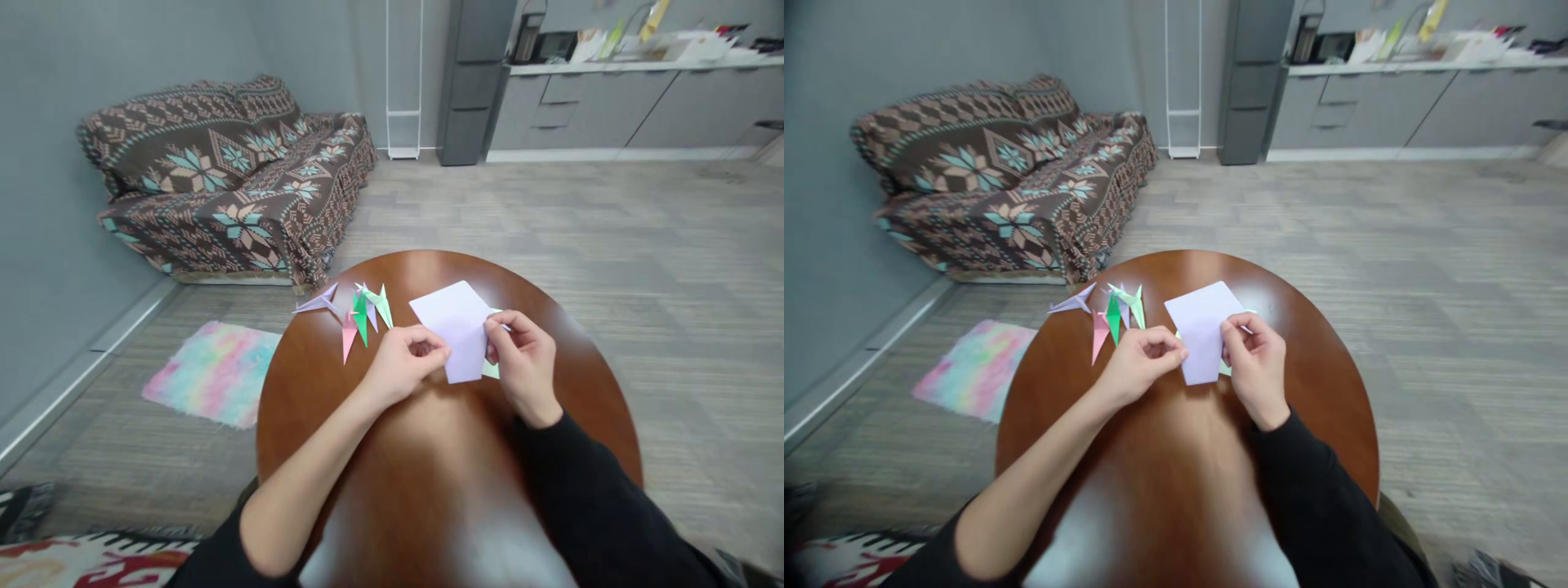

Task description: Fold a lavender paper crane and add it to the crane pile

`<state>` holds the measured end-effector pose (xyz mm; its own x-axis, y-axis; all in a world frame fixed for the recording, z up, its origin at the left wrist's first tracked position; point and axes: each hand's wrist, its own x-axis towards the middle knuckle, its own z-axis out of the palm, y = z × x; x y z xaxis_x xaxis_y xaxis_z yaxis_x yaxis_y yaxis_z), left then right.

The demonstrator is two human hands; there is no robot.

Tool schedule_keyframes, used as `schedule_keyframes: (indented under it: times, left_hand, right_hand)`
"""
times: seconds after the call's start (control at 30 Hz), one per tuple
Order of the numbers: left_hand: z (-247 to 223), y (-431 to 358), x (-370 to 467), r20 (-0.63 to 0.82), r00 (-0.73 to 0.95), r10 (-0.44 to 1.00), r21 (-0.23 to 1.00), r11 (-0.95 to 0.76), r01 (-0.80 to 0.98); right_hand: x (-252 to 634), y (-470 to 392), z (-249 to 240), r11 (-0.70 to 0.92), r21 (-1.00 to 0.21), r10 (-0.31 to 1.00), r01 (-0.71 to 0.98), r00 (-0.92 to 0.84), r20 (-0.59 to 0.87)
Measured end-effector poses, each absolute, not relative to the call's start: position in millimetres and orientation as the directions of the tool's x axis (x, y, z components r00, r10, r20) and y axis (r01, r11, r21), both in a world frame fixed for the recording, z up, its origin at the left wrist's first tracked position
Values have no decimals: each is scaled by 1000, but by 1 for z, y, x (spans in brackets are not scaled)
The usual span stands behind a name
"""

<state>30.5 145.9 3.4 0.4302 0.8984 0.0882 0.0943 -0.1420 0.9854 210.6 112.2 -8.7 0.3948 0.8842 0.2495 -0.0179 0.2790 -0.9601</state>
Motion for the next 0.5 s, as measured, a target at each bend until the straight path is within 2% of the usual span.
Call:
schedule_keyframes:
  times: [0.13,0.2,0.27,0.33,0.4,0.5]
  left_hand:
    - [7,150,27,77,399,914,980,-143,138]
    - [8,151,28,80,369,926,986,-127,105]
    - [8,149,30,63,383,922,997,-72,10]
    - [7,145,32,11,469,883,999,10,-42]
    - [4,142,34,-49,551,833,998,64,-7]
    - [1,140,35,-94,571,816,995,96,26]
  right_hand:
    - [221,119,-11,295,-949,849,-111,486,207]
    - [223,121,-12,295,-945,844,-142,503,188]
    - [222,120,-13,260,-959,875,-113,447,185]
    - [216,117,-13,232,-971,909,-61,370,194]
    - [208,112,-13,215,-976,935,-44,297,193]
    - [200,107,-12,190,-981,957,-40,232,176]
